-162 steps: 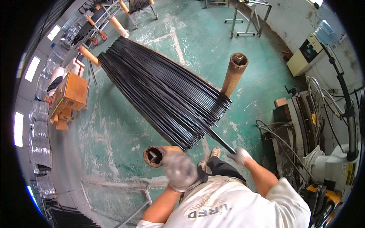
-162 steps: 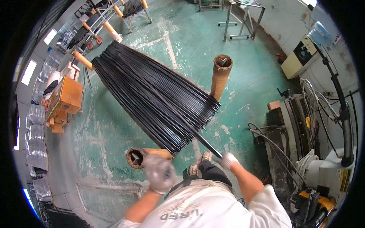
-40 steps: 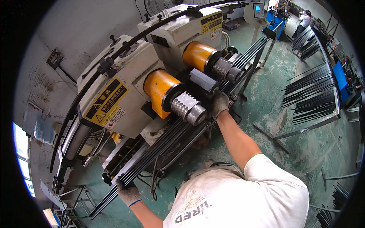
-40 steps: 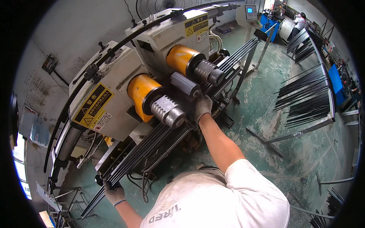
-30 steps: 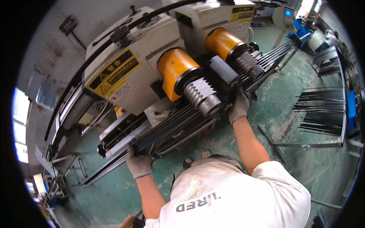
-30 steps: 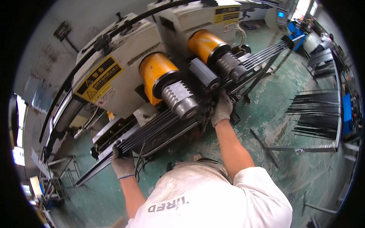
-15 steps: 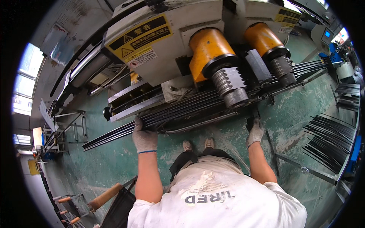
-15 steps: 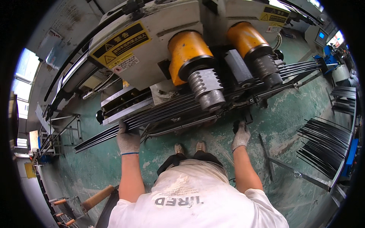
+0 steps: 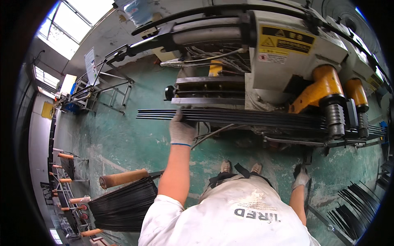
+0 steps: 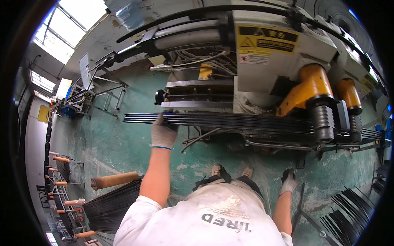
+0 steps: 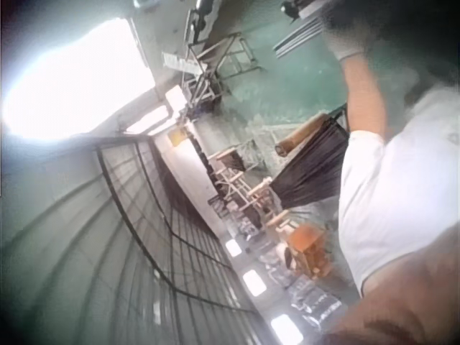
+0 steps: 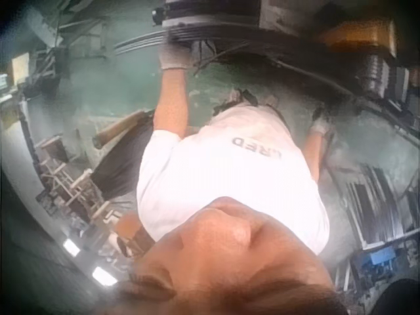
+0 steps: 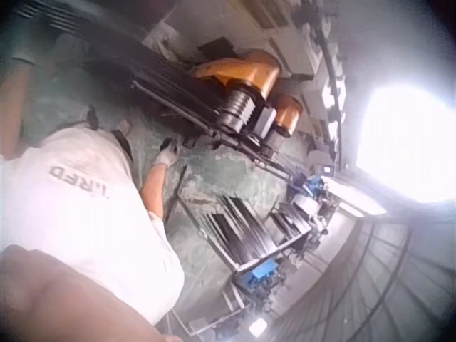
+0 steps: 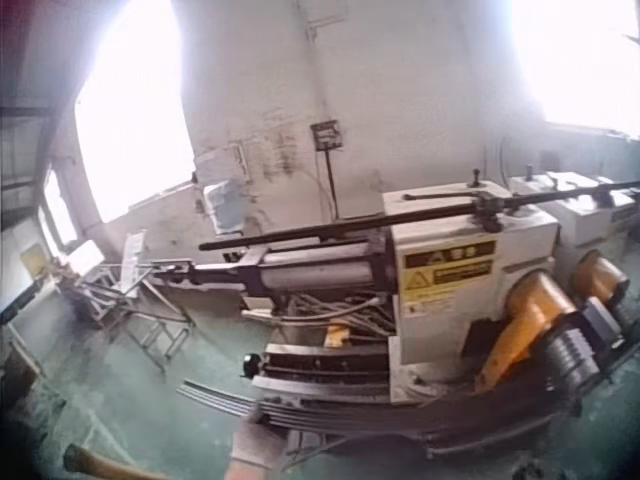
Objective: The person repeatedly picks up bundles of long metal rods, feeds them into a bending machine, and removes the bent rods to place them on a nearby rack. The process is repeated multiple times throughout the clip.
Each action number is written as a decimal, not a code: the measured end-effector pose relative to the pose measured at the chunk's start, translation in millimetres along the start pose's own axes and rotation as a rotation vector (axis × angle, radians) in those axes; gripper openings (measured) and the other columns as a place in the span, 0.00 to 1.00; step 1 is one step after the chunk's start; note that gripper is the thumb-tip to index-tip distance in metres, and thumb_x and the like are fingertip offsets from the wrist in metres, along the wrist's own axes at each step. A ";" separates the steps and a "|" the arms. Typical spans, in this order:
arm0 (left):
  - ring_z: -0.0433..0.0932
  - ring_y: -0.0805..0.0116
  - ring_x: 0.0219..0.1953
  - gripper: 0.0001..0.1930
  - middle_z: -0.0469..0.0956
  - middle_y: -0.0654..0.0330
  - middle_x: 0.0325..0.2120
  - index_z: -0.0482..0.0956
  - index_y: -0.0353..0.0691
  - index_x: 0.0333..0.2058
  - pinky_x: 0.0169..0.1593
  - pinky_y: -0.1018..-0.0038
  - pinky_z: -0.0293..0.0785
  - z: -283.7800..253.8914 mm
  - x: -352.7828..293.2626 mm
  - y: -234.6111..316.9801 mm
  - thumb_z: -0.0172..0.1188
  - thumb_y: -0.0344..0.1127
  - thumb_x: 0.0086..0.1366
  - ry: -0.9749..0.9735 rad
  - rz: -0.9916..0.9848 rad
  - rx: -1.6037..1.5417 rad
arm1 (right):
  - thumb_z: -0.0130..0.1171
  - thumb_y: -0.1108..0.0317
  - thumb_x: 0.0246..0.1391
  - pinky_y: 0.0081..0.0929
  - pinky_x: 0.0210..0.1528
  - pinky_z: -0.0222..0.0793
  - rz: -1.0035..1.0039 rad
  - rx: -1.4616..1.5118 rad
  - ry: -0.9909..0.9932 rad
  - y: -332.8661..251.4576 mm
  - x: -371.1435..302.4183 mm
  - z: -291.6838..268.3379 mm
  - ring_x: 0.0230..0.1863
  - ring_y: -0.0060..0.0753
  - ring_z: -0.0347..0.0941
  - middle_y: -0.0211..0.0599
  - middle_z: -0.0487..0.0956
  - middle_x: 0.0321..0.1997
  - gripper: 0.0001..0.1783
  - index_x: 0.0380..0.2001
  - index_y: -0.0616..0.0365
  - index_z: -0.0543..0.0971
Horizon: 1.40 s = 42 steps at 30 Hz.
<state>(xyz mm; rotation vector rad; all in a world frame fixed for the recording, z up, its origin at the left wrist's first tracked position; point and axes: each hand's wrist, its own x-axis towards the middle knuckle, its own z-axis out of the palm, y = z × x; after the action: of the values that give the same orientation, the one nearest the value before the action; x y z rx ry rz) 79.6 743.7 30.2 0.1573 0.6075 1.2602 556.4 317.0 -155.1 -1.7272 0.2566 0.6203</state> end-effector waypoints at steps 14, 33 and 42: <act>0.85 0.47 0.60 0.16 0.86 0.51 0.59 0.80 0.47 0.65 0.65 0.42 0.83 -87.8 38.5 212.7 0.56 0.34 0.83 0.052 0.250 0.192 | 0.69 0.54 0.74 0.39 0.55 0.77 0.008 -0.473 -0.045 141.2 -52.1 -33.6 0.51 0.39 0.83 0.42 0.90 0.54 0.26 0.61 0.67 0.85; 0.78 0.42 0.71 0.32 0.76 0.51 0.73 0.71 0.50 0.78 0.75 0.41 0.74 -112.4 21.6 226.7 0.48 0.61 0.87 0.008 0.134 0.536 | 0.61 0.42 0.70 0.47 0.64 0.77 -0.120 -1.134 -0.367 42.7 -74.6 42.0 0.60 0.64 0.84 0.56 0.90 0.55 0.30 0.53 0.58 0.91; 0.65 0.39 0.80 0.41 0.72 0.41 0.75 0.73 0.29 0.72 0.85 0.42 0.56 -184.1 5.1 55.5 0.51 0.65 0.83 0.493 0.067 0.068 | 0.57 0.49 0.74 0.48 0.67 0.76 -0.249 -1.384 -0.550 25.6 55.5 48.2 0.65 0.60 0.84 0.56 0.89 0.60 0.25 0.53 0.60 0.90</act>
<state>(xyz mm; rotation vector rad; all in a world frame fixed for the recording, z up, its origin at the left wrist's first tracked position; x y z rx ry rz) -60.1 726.8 -100.9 -0.0826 1.0767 1.3520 577.4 365.2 -212.5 -2.6729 -0.9933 1.1819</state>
